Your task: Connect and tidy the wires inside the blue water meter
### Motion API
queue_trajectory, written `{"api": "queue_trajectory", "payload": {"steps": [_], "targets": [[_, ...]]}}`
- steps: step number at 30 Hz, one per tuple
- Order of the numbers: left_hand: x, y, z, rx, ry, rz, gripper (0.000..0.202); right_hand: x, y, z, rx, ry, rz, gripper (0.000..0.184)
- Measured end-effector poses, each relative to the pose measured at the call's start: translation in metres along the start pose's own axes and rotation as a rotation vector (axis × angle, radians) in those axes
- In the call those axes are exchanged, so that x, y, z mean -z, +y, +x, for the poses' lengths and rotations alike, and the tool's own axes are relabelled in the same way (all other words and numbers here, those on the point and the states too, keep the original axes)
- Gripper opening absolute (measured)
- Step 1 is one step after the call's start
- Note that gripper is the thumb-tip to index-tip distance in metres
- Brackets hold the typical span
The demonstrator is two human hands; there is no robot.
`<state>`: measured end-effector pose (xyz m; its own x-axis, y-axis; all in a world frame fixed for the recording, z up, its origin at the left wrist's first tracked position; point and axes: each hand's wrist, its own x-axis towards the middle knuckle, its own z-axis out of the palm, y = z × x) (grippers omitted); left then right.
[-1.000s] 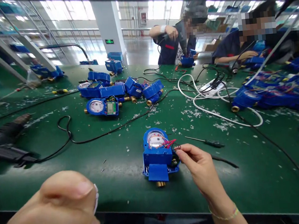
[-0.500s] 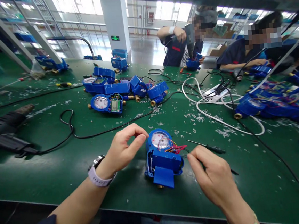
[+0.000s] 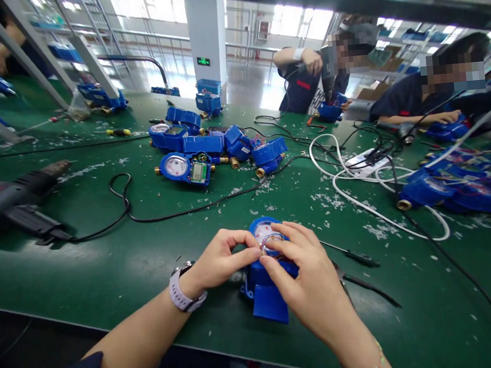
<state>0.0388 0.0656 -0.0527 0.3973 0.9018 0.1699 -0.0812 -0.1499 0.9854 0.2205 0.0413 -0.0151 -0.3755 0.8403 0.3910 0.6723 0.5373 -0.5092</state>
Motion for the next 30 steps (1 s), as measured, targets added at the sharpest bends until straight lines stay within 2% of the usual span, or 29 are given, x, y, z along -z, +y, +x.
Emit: {"api": "queue_trajectory", "payload": {"steps": [6,9,16,24,30], "targets": [[-0.002,-0.001,-0.009,0.016,0.093,0.065,0.02,-0.01,-0.003,-0.003,-0.081,0.073,0.111,0.014],[-0.004,0.001,-0.01,-0.019,0.108,0.121,0.019,-0.009,-0.003,-0.002,-0.119,0.049,0.13,0.015],[-0.005,0.0,-0.011,-0.094,0.075,0.2,0.02,-0.008,-0.007,0.007,-0.207,-0.028,0.164,0.018],[-0.003,0.0,-0.008,0.005,0.009,0.032,0.017,-0.004,0.002,-0.003,-0.322,-0.036,0.197,0.023],[-0.004,-0.002,-0.009,-0.002,-0.012,-0.076,0.013,-0.004,-0.002,-0.003,-0.183,0.018,0.104,0.017]]}}
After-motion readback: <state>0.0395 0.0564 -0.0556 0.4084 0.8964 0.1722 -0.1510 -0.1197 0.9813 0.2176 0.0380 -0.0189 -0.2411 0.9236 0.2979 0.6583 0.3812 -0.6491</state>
